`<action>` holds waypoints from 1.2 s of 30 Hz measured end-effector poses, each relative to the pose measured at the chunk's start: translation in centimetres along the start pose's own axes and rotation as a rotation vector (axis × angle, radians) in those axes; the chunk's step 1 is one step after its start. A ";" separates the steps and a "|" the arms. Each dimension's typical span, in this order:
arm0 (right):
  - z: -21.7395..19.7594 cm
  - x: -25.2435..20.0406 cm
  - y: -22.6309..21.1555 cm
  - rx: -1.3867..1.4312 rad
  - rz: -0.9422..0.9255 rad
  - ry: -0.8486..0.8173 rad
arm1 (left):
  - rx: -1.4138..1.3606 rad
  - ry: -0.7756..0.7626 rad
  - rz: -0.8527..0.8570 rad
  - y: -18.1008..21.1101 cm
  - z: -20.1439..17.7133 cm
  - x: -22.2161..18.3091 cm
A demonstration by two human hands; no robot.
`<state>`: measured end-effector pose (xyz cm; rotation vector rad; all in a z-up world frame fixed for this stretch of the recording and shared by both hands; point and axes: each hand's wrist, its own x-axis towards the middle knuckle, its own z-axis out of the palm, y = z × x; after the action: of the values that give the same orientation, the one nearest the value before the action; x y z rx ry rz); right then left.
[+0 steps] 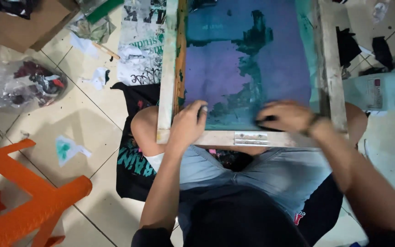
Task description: Cleaning a screen printing frame by wiping the mesh with a cloth and removing residue.
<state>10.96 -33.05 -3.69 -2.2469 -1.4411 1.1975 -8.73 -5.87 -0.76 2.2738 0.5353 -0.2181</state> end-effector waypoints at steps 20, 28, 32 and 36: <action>-0.1 -0.9 0.6 0.003 0.031 -0.034 | -0.112 0.059 -0.014 0.8 -0.2 -0.1; 4.2 16.3 -14.3 -0.040 -0.439 0.166 | -0.359 0.514 -0.079 -2.1 -0.1 -0.6; 1.9 15.0 -13.9 0.044 -0.360 0.017 | -0.457 0.557 -0.067 -2.2 -0.6 -0.3; 2.8 12.0 -8.4 -0.029 -0.217 -0.132 | -0.519 0.397 -0.107 -0.1 -1.3 -1.0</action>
<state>5.63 -19.49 -6.92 -1.9986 -1.7110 1.2811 -9.66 -5.20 0.34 1.7807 0.8131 0.2993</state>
